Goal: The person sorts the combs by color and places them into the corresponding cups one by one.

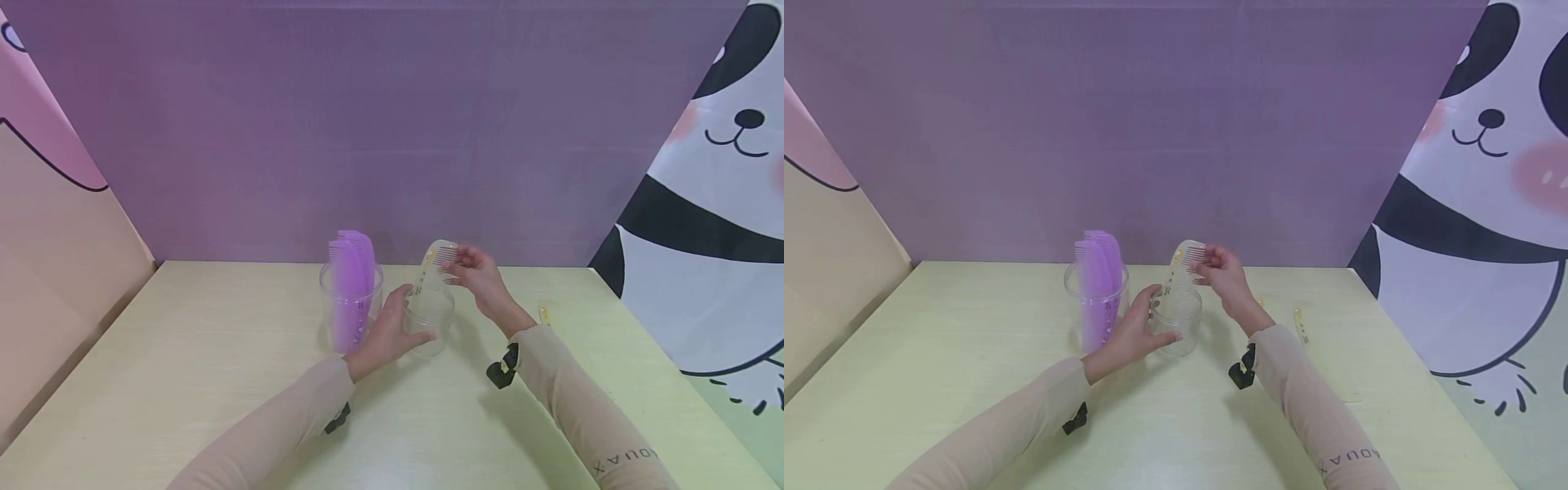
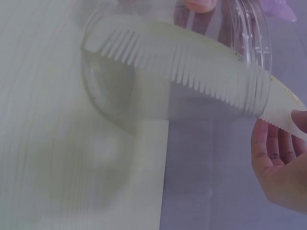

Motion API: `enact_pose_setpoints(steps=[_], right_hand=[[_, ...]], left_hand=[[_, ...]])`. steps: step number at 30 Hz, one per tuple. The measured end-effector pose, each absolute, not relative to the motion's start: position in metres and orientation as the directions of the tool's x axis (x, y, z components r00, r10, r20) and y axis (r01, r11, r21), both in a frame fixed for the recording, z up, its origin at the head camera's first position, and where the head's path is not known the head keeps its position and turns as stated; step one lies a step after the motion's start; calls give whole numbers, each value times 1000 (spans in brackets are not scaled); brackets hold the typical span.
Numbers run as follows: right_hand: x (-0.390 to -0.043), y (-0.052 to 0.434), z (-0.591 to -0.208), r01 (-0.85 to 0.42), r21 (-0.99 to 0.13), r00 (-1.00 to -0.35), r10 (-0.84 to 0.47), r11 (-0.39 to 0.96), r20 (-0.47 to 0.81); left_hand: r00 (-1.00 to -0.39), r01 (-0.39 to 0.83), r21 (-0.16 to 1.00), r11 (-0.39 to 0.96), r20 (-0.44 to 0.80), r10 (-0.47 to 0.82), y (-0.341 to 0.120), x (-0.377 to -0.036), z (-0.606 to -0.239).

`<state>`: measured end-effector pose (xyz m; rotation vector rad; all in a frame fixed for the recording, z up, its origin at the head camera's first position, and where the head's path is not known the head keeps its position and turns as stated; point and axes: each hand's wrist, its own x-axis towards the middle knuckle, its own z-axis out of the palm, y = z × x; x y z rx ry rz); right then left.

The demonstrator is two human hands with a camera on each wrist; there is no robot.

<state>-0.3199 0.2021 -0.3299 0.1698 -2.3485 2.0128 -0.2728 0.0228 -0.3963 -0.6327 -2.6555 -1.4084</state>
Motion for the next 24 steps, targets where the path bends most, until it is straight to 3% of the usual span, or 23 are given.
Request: enact_pose_setpoints(steps=[24], right_hand=[[-317,261,-333,-136,-964,-991,-28,227,133]], left_hand=[[-914,386,770,508,246,321,23,-273,-396]])
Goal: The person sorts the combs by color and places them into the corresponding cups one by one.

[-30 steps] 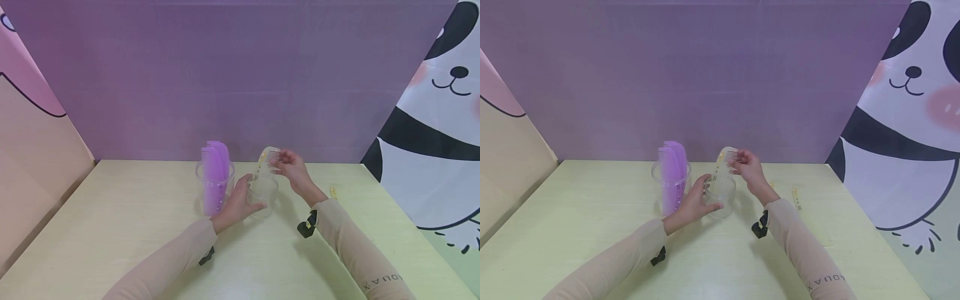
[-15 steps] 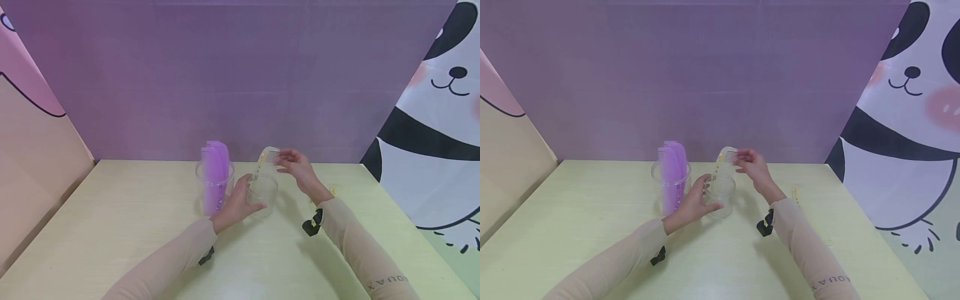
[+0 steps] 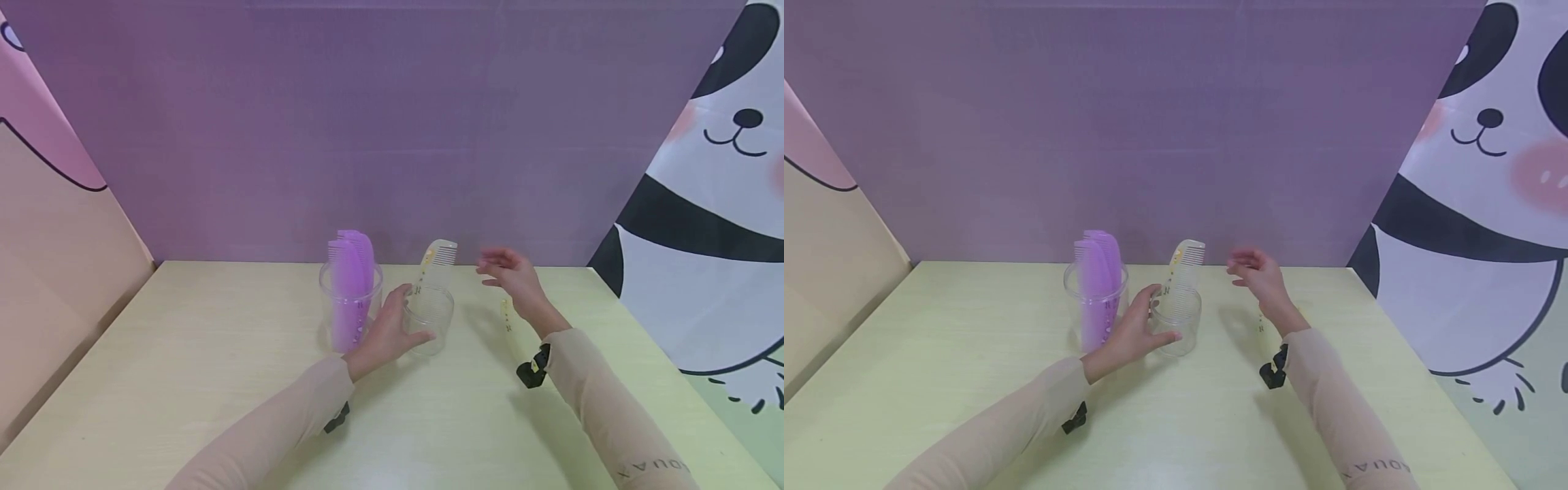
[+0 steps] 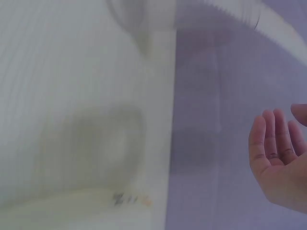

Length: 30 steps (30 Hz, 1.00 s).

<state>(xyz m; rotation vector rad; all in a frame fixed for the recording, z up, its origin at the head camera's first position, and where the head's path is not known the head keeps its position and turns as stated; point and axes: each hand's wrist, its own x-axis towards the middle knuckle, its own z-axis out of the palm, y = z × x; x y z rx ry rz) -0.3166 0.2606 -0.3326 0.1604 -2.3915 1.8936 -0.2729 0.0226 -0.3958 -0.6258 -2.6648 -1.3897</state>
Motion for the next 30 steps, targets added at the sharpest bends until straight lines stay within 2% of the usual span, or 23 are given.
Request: enact_pose_setpoints(steps=[6,7,9,13,14,23,30], right_hand=[[-316,286,-346,-107,-962,-993,23,252,116],[-326,300,-359,-128,-970,-991,0,206,131],[-328,309,-365,-130,-964,-991,13,232,136],[-327,324,-373,-124,-946,-990,33,298,140],[-316,319,-365,-95,-926,-990,61,366,126],[-315,340,-378,-10,-808,-998,41,589,43],[-318,351,-388,41,-733,-999,37,679,-21]], left_hand=[[-910,399,764,507,259,325,23,-273,-397],[-908,402,763,506,262,326,22,-273,-397],[-906,408,761,505,267,329,22,-273,-397],[-903,413,766,494,271,334,22,-273,-397],[-903,412,767,491,270,335,22,-273,-397],[-907,398,783,479,255,336,22,-274,-398],[-906,399,780,482,253,341,21,-273,-396]])
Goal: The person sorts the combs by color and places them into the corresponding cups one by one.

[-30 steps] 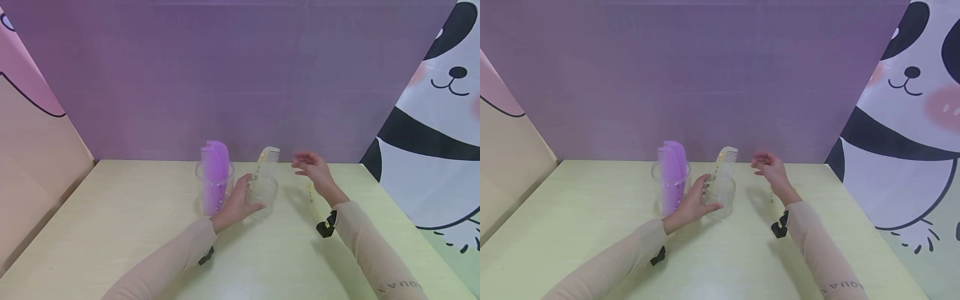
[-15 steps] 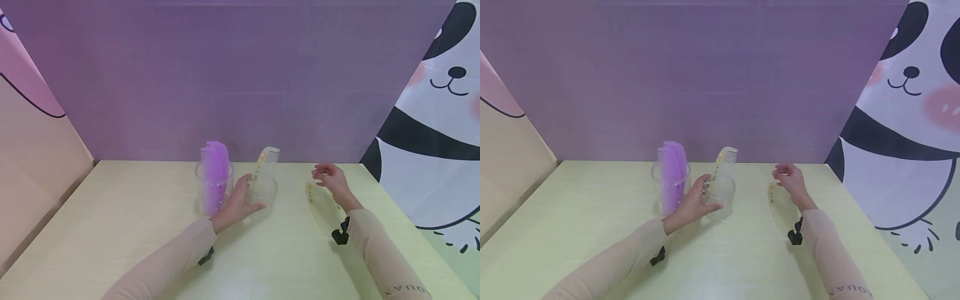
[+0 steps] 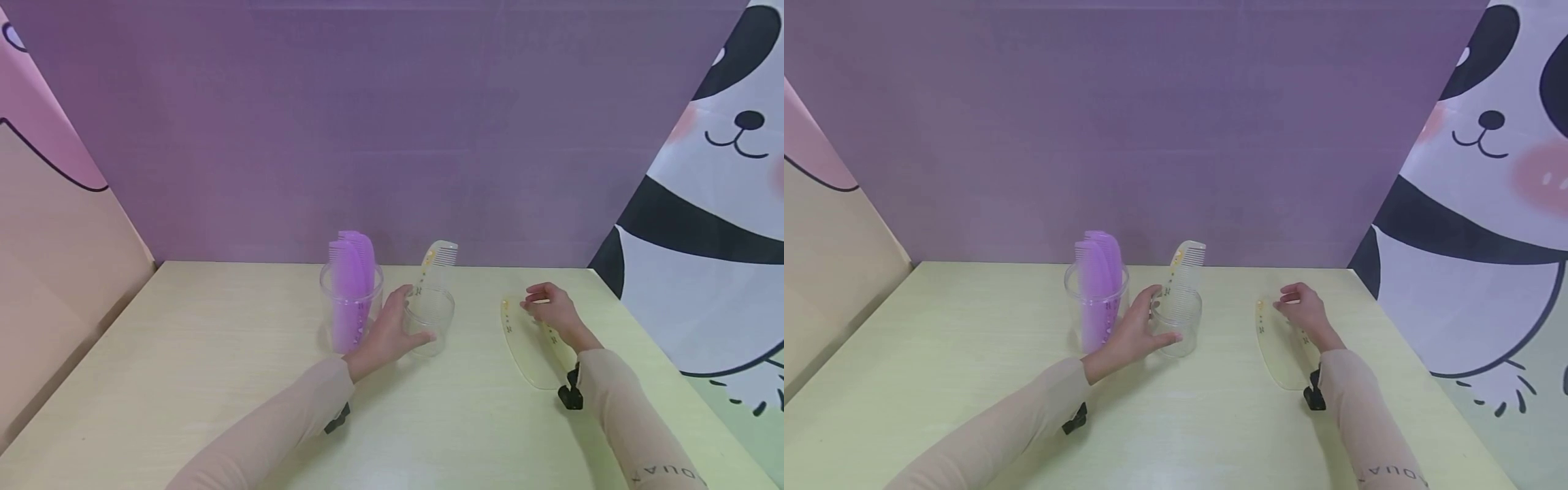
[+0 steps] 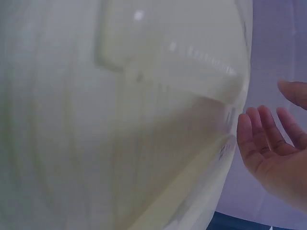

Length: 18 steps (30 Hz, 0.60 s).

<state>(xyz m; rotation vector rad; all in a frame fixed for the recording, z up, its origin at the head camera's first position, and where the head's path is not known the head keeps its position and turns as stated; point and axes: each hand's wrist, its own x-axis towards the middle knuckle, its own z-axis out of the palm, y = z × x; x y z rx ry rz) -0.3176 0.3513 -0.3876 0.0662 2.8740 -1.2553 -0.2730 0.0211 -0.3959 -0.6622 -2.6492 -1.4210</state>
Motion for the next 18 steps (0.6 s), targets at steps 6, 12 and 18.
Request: enact_pose_setpoints(steps=[6,12,18], right_hand=[[-319,354,-390,64,-703,-997,21,708,-69],[-322,357,-393,56,-654,-993,-23,755,-112],[-323,352,-393,59,-623,-992,-26,780,-127]], left_hand=[[-901,409,771,488,256,350,21,-273,-395],[-901,408,773,485,256,350,20,-273,-395],[-901,409,777,479,262,346,21,-273,-396]])
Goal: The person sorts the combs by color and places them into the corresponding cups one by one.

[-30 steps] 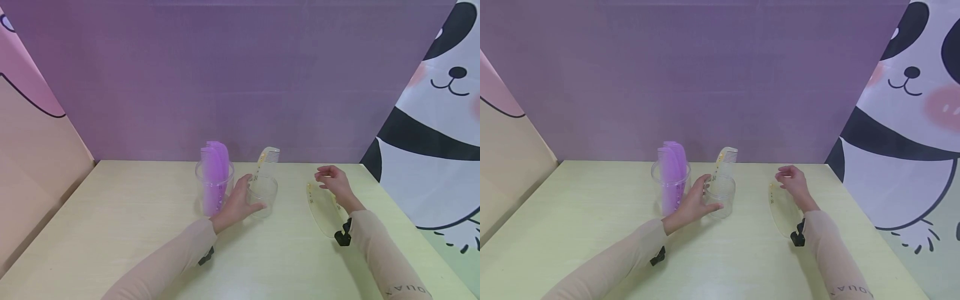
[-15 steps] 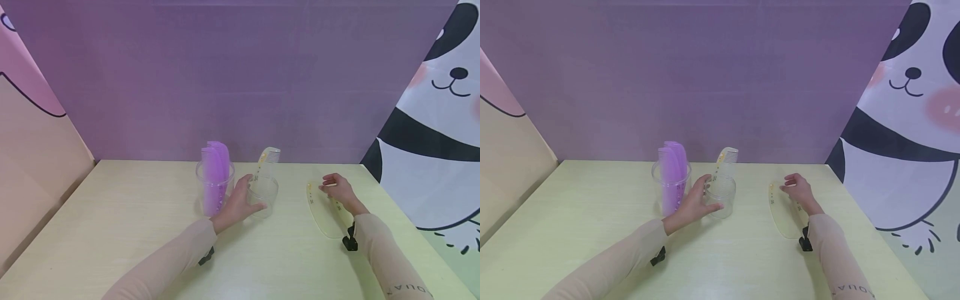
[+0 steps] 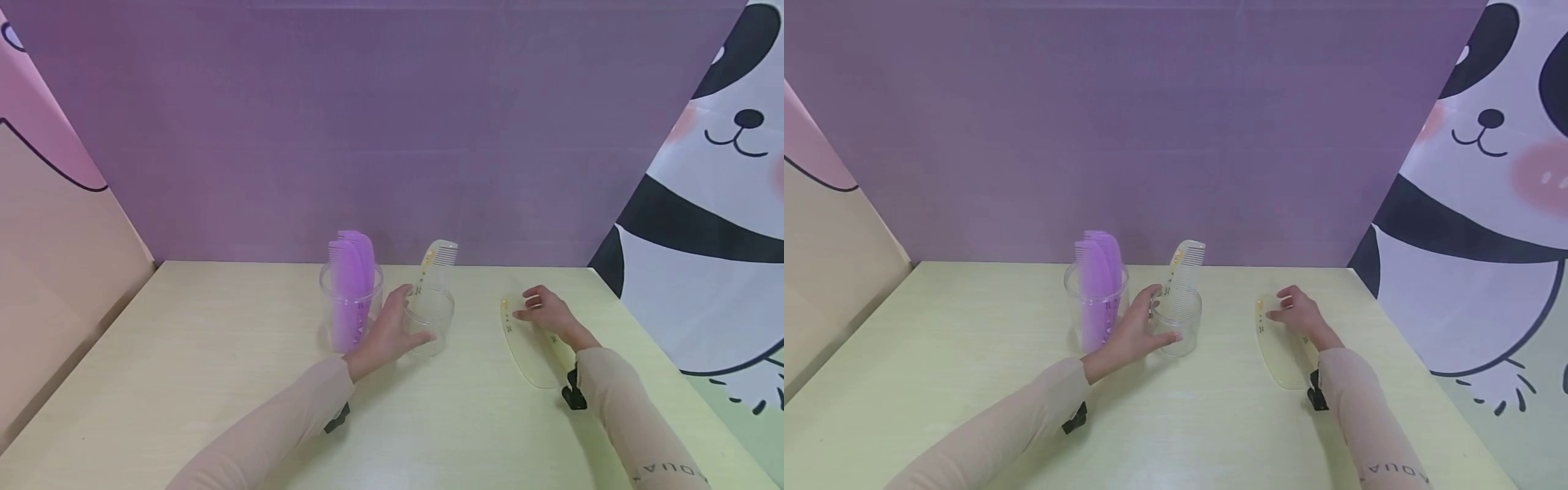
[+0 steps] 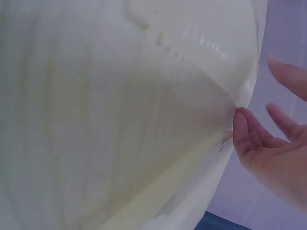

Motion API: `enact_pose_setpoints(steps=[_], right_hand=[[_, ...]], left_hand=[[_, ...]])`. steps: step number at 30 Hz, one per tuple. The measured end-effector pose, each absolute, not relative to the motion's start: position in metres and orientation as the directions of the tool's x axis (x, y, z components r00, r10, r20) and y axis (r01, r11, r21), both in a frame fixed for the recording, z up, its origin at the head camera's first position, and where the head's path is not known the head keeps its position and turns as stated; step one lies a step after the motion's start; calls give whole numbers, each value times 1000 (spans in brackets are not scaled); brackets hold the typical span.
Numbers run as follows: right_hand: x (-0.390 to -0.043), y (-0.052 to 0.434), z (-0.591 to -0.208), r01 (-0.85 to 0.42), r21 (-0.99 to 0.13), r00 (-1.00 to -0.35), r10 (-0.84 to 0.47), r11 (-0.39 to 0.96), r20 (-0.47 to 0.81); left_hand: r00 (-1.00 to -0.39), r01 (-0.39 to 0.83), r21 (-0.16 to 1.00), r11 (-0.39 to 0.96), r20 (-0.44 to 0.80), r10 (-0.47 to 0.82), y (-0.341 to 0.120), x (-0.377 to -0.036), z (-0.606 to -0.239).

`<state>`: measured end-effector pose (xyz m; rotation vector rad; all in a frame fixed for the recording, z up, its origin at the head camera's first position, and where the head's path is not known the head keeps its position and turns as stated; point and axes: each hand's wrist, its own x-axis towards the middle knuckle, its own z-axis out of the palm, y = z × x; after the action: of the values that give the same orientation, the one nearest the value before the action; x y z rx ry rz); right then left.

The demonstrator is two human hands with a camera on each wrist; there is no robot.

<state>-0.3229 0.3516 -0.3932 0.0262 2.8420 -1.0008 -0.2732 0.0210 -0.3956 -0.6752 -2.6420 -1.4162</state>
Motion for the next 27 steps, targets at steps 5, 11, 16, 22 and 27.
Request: enact_pose_setpoints(steps=[5,11,16,22,27], right_hand=[[-321,346,-392,41,-587,-992,-37,808,-119],[-320,341,-395,-2,-541,-996,-51,841,-76],[-320,336,-398,-39,-497,-998,-61,867,-28],[-320,332,-397,-59,-475,-998,-69,878,-4],[-322,332,-399,-40,-480,-999,-53,876,-13]], left_hand=[[-902,408,781,473,263,343,21,-273,-396],[-907,396,780,485,250,339,22,-273,-396],[-908,395,771,500,247,338,22,-274,-396],[-907,394,779,488,246,341,21,-273,-395],[-908,394,779,488,245,341,21,-273,-395]])
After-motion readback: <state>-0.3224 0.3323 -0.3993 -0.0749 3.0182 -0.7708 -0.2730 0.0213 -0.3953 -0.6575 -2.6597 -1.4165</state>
